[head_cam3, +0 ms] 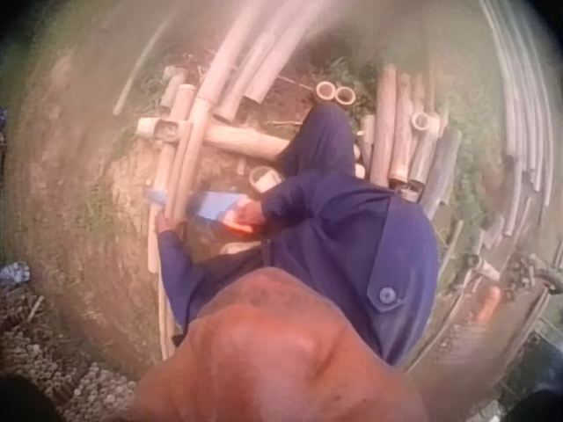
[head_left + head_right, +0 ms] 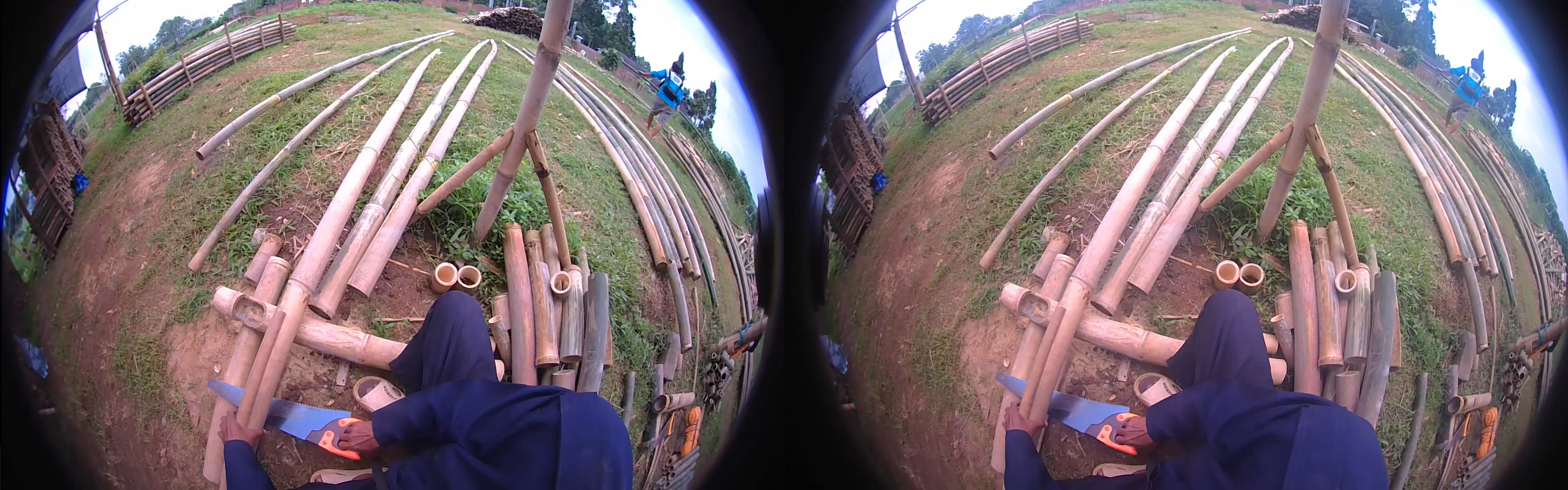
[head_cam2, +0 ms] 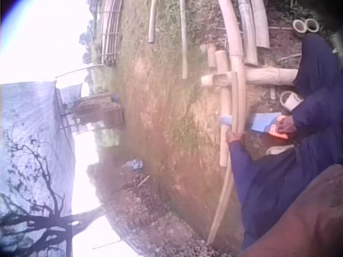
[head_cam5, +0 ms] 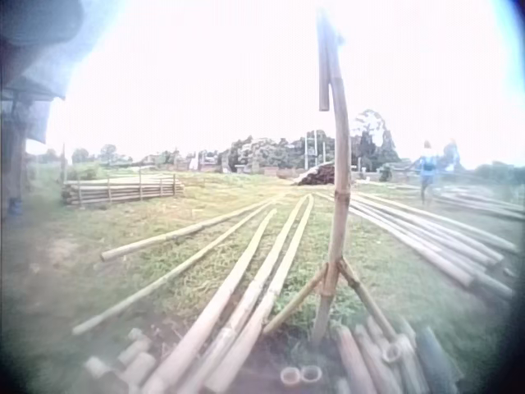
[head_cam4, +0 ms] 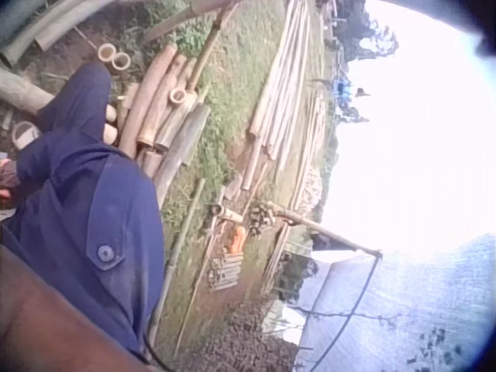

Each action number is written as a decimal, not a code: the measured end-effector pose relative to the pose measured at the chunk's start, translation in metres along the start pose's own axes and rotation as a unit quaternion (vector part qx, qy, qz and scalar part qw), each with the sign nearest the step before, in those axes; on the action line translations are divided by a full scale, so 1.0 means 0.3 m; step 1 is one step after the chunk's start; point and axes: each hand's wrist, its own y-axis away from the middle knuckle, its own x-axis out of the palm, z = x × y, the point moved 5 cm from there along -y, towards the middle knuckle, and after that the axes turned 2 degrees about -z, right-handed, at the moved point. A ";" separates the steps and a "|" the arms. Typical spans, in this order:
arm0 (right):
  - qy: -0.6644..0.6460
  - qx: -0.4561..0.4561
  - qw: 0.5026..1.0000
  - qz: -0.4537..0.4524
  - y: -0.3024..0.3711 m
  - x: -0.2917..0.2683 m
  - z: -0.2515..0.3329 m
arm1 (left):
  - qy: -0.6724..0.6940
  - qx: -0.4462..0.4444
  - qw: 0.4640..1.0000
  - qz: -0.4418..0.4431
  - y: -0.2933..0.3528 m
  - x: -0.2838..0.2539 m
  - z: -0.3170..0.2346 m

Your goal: The person sits on the ground and uses a hand saw to cut long bamboo poles into shorter sections. They repeatedly position the bamboo on a makeshift stand, saw through it, and then move the cut pieces aside.

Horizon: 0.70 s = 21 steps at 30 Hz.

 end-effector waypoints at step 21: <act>0.110 -0.026 0.992 -0.057 0.302 -0.612 0.170 | 0.006 0.001 1.000 0.022 -0.039 -0.009 -0.003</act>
